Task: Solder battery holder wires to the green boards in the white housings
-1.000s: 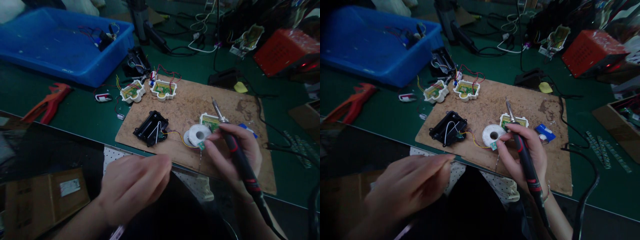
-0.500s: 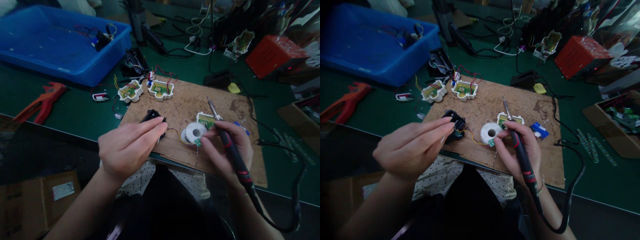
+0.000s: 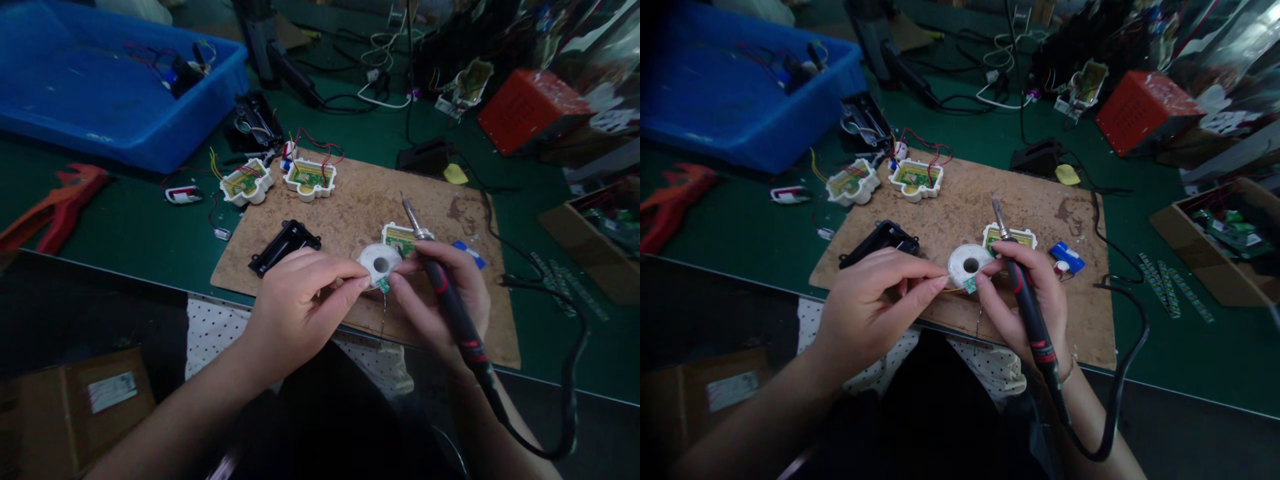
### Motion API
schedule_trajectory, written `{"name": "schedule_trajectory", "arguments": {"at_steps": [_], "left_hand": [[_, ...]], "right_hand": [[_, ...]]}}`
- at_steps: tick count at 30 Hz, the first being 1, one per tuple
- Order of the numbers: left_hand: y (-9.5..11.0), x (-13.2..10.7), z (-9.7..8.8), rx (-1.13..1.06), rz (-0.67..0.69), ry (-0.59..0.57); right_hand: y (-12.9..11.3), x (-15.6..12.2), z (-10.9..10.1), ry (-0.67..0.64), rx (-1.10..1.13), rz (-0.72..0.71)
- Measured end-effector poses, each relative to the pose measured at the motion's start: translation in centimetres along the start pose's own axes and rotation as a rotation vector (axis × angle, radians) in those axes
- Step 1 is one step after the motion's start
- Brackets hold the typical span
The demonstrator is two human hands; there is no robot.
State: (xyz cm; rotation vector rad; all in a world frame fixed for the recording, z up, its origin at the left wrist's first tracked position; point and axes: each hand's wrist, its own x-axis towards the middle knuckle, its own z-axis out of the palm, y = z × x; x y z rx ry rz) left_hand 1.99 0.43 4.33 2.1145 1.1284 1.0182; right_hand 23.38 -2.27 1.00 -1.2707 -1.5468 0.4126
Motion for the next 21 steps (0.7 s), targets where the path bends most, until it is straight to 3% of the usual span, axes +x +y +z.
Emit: {"name": "schedule_trajectory", "arguments": {"at_steps": [4,12,17,21], "left_hand": [[-0.3,0.1,0.5,-0.038,-0.01,-0.032],[-0.7,0.3,1.0,-0.046,0.036,0.033],[-0.8,0.9,0.7,-0.028,0.107,-0.02],[-0.9,0.9,0.8,-0.065,0.062,-0.098]], "right_hand": [[-0.1,-0.1,0.0,-0.004,0.0,0.002],[-0.1,0.0,0.0,-0.006,-0.03,0.005],[-0.2,0.0,0.0,0.009,-0.075,-0.016],[0.0,0.0,0.0,0.011,-0.049,-0.024]]}}
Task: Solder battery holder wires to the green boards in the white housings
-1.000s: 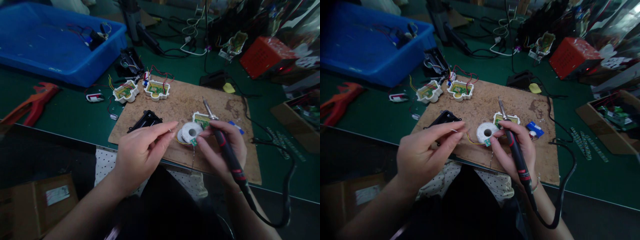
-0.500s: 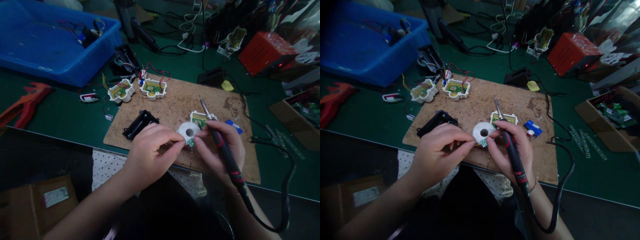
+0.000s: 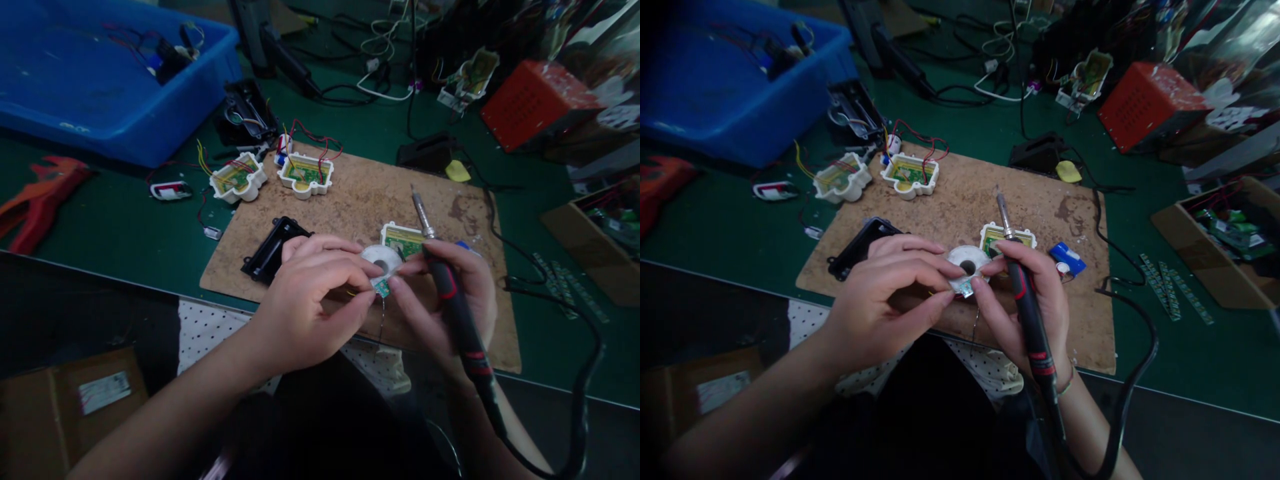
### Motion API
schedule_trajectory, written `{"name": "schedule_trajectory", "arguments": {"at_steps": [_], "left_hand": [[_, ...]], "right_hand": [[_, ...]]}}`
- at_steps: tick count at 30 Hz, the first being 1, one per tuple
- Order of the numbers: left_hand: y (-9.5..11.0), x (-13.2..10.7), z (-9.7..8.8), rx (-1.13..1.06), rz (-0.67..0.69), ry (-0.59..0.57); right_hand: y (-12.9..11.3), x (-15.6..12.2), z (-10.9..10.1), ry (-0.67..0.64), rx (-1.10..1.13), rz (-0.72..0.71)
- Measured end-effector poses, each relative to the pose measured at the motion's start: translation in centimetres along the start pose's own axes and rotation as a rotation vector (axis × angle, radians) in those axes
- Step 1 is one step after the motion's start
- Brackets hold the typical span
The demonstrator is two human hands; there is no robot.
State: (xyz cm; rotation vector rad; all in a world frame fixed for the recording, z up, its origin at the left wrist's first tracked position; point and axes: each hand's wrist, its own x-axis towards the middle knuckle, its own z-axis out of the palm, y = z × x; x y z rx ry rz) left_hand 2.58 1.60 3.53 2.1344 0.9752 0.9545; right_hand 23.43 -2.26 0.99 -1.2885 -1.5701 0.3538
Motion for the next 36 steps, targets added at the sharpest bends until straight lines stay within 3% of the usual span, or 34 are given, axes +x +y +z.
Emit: {"name": "schedule_trajectory", "arguments": {"at_steps": [10,16,20,23,28,36], "left_hand": [[-0.2,-0.1,0.6,-0.04,-0.021,-0.028],[-0.1,-0.2,0.8,-0.051,-0.032,0.002],[-0.1,-0.3,1.0,-0.049,-0.029,0.019],[-0.1,-0.3,1.1,-0.037,-0.022,0.033],[-0.1,-0.4,1.3,-0.023,-0.014,0.048],[0.0,-0.3,1.3,-0.019,-0.021,0.049]], "right_hand": [[0.1,-0.1,0.3,0.031,0.063,0.043],[0.2,-0.1,0.5,0.434,0.1,-0.016],[0.4,0.0,0.5,0.645,-0.048,-0.011],[0.4,0.3,0.7,0.763,-0.056,-0.092],[0.3,0.8,1.1,0.714,0.188,-0.118],[-0.2,0.3,0.8,0.608,0.157,-0.03]]}}
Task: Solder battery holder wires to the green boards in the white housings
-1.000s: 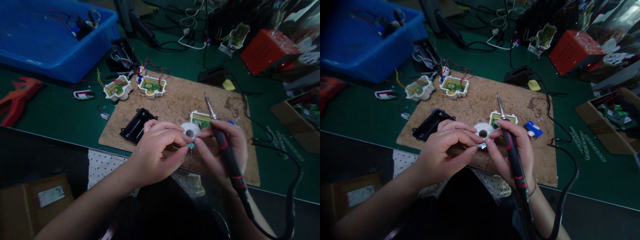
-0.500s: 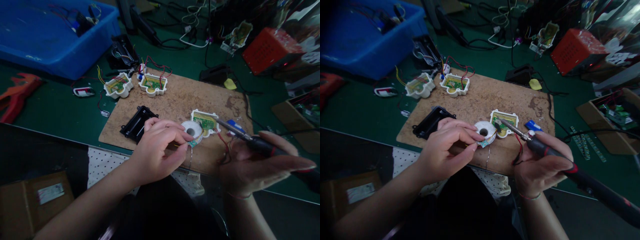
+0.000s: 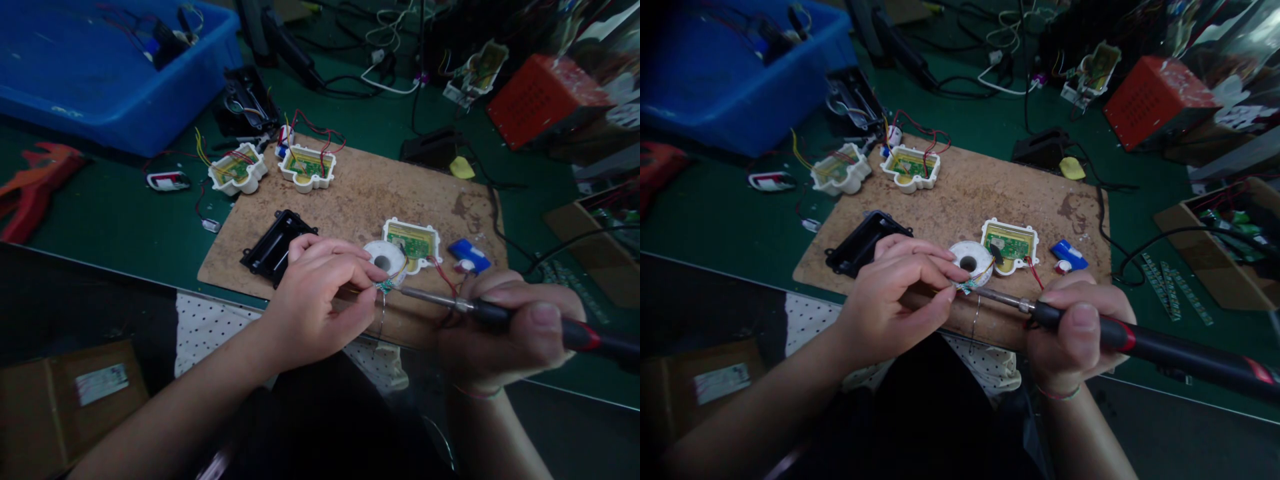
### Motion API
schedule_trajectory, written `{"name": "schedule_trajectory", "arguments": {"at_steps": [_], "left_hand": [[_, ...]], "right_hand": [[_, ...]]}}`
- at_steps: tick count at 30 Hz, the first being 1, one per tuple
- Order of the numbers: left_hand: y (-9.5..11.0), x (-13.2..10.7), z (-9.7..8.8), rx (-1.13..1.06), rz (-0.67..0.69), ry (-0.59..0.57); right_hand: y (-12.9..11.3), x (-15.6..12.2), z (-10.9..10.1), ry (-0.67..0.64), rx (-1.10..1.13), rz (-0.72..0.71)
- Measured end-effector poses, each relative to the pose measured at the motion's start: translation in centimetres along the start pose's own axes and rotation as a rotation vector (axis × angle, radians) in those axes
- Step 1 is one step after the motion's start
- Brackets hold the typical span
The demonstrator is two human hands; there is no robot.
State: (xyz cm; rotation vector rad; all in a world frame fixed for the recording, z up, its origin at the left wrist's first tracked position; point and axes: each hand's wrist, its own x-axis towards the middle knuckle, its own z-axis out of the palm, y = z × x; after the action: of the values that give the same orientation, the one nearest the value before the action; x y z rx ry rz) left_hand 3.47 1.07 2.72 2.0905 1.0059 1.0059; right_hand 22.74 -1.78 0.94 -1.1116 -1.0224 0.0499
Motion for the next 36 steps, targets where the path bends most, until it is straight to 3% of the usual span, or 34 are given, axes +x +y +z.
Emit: {"name": "schedule_trajectory", "arguments": {"at_steps": [7,16,24,30,36], "left_hand": [[0.1,0.1,-0.2,-0.011,-0.003,-0.009],[0.1,0.1,-0.3,-0.003,-0.018,-0.033],[0.1,0.1,-0.2,0.001,-0.017,-0.033],[0.2,0.0,-0.3,0.0,-0.018,-0.036],[0.1,0.0,-0.3,0.022,-0.029,-0.05]], "right_hand": [[-0.5,-0.2,-0.7,-0.107,-0.05,0.05],[-0.6,0.0,-0.6,-0.126,-0.074,0.056],[-0.3,-0.2,-0.5,-0.094,-0.083,0.045],[-0.4,0.0,-0.1,0.003,-0.06,0.018],[-0.3,1.1,-3.2,-0.361,-0.13,0.237]]}}
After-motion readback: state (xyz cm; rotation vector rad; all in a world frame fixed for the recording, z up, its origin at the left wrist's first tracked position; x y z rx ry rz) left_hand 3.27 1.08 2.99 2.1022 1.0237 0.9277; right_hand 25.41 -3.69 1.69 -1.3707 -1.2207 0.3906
